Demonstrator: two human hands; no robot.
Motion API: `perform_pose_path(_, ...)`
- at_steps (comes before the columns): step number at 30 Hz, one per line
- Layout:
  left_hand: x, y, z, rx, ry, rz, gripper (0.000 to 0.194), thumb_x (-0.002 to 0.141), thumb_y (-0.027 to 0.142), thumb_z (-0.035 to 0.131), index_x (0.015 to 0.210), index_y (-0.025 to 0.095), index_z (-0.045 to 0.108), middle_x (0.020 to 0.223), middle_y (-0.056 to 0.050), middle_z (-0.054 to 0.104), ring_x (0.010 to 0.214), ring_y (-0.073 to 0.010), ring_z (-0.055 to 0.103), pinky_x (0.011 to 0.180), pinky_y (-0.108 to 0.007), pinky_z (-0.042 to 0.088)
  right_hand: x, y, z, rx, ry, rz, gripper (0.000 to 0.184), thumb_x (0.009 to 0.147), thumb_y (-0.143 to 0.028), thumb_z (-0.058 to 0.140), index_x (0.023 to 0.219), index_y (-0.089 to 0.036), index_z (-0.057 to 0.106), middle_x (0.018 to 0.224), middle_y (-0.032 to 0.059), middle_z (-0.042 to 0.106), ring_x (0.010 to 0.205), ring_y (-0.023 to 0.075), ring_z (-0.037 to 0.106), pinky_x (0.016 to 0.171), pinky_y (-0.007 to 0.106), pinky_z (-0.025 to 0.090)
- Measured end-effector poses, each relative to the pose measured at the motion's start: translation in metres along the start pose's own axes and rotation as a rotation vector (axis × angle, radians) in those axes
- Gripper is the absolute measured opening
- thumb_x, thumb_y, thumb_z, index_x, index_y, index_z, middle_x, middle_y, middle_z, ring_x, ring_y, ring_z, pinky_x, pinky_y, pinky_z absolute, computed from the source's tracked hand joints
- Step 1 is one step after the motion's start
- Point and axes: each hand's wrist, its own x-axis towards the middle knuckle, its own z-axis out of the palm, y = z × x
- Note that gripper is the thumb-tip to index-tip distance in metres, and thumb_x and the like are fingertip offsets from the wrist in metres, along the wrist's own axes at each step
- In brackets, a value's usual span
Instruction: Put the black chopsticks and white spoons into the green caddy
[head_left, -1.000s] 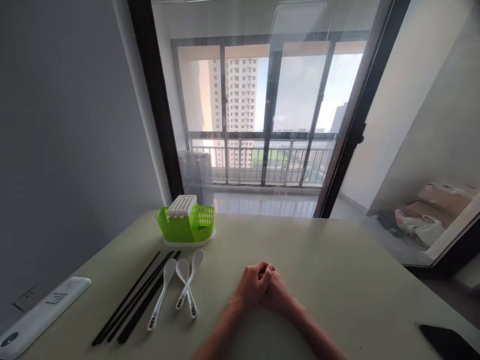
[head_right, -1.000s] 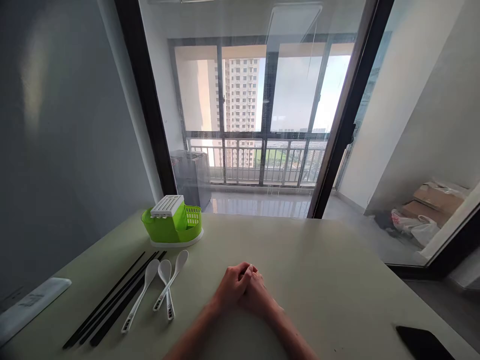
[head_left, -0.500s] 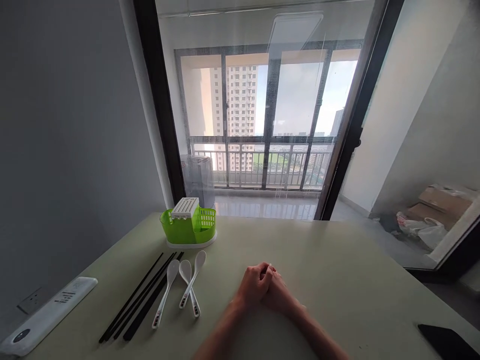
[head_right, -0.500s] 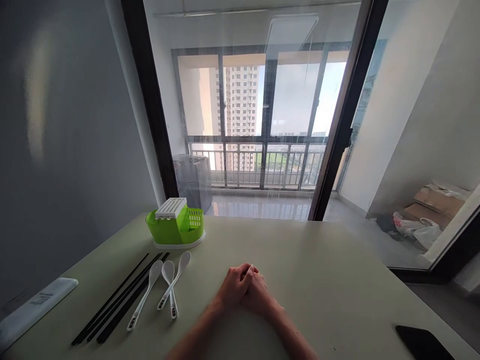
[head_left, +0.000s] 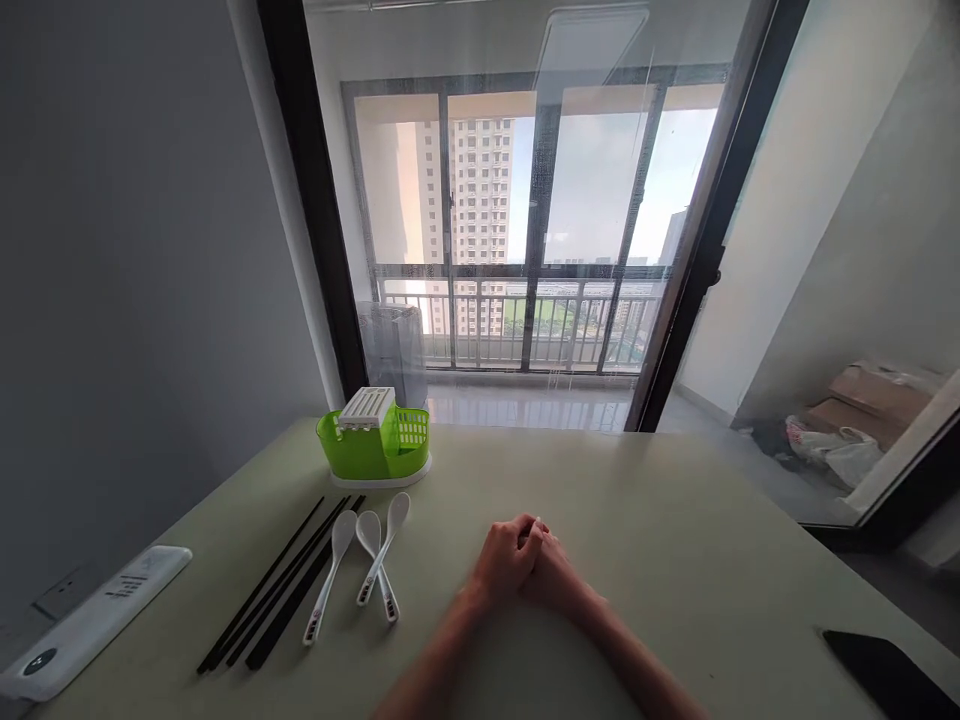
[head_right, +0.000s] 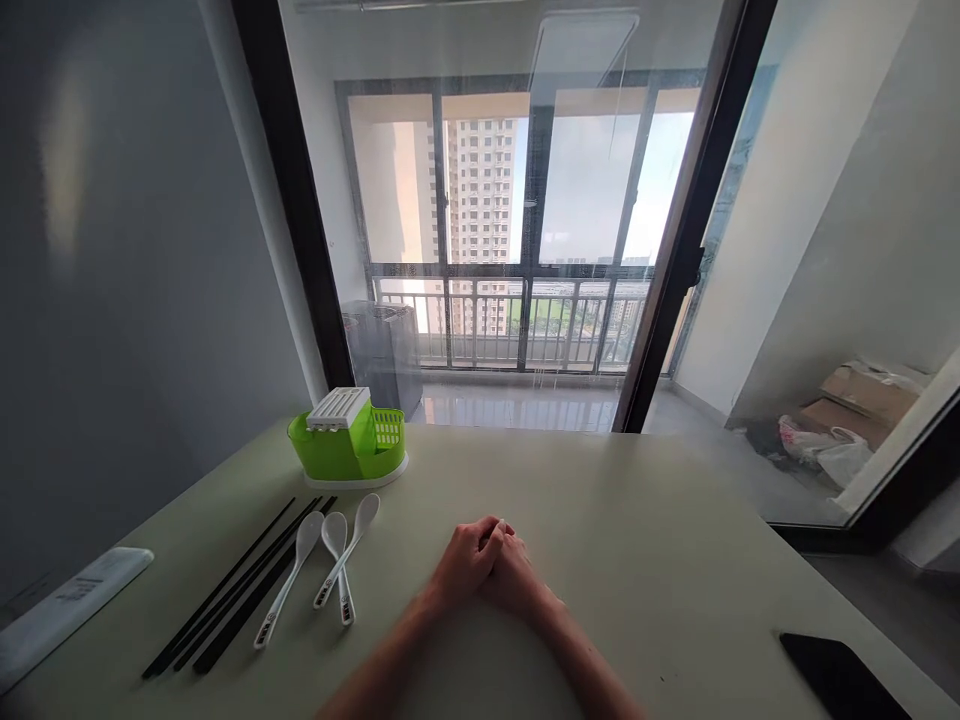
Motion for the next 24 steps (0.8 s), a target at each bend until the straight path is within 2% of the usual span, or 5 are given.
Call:
perform_pose_path(12,0.001,0.001,0.000,-0.002,-0.009,-0.007,0.041,0.099,0.039,0.042,0.100,0.023,0.079,0.095,-0.003,0.081,0.087,-0.0213,0.075,0.080,-0.027,0.055,-0.001,0.000,-0.001,0.011,0.009,0.008,0.018,0.072,-0.011,0.060,0.083,-0.019,0.072,0.089,0.0076,0.076,0.080,0.0198,0.065,0.068,0.026,0.040)
perform_pose_path(18,0.000,0.005,-0.001,0.002,-0.007,0.000,0.041,0.100,0.040,0.041,0.102,0.022,0.078,0.094,-0.004,0.081,0.088,-0.0219,0.074,0.082,-0.029,0.055,0.000,-0.003,-0.002,0.000,0.018,-0.015,0.016,0.072,-0.010,0.059,0.078,-0.019,0.071,0.082,0.0065,0.075,0.074,0.0186,0.063,0.065,0.026,0.037)
perform_pose_path(21,-0.010,0.015,-0.012,0.090,0.025,0.049,0.036,0.100,0.039,0.044,0.105,0.023,0.076,0.100,-0.006,0.079,0.094,-0.0229,0.072,0.087,-0.031,0.054,0.000,-0.005,-0.004,-0.002,0.013,-0.030,0.013,0.075,-0.013,0.058,0.077,-0.020,0.070,0.078,0.0043,0.073,0.069,0.0161,0.059,0.062,0.025,0.034)
perform_pose_path(24,-0.033,0.027,-0.044,0.252,0.064,0.179,0.025,0.098,0.033,0.052,0.114,0.025,0.070,0.110,-0.006,0.075,0.106,-0.0230,0.068,0.098,-0.034,0.051,0.000,-0.009,-0.009,0.017,-0.005,-0.044,0.022,0.087,-0.021,0.053,0.067,-0.020,0.063,0.065,-0.0008,0.065,0.059,0.0117,0.049,0.060,0.024,0.031)
